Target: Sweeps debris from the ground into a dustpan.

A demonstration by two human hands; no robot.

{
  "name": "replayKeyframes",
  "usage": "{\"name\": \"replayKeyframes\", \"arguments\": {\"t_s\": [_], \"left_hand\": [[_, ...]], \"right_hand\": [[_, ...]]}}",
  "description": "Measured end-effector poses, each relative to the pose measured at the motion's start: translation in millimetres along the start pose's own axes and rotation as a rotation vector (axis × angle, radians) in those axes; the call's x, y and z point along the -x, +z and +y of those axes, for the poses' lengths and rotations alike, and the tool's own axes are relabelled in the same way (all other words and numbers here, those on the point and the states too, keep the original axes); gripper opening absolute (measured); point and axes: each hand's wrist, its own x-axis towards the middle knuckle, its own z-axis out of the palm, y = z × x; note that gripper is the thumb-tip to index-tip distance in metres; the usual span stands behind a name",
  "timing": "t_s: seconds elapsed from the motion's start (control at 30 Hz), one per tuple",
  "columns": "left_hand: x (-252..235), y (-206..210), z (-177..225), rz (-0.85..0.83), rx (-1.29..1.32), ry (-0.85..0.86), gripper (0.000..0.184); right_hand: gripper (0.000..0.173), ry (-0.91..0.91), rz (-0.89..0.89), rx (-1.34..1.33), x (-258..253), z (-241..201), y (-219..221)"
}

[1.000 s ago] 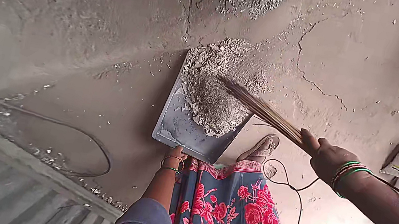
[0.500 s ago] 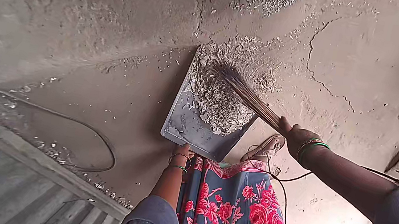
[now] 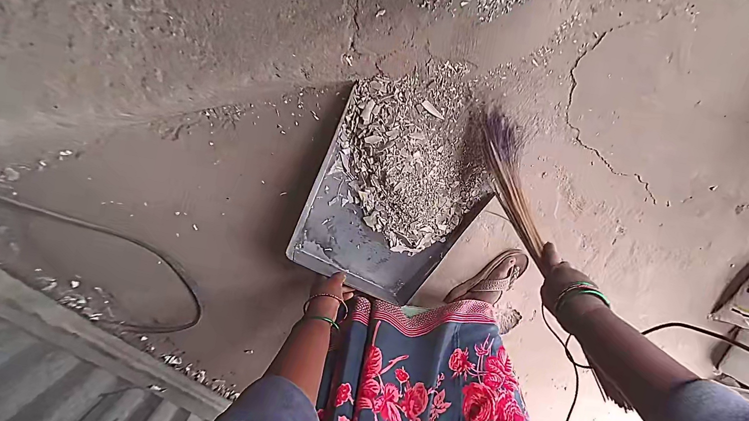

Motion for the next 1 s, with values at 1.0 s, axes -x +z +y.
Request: {"name": "replayKeyframes", "arguments": {"t_s": [1.0], "left_hand": [[-2, 3, -10, 0.085, 0.274, 0.089, 0.046]], "right_hand": [[0.079, -0.126, 0.031, -0.331, 62, 35, 77]]}}
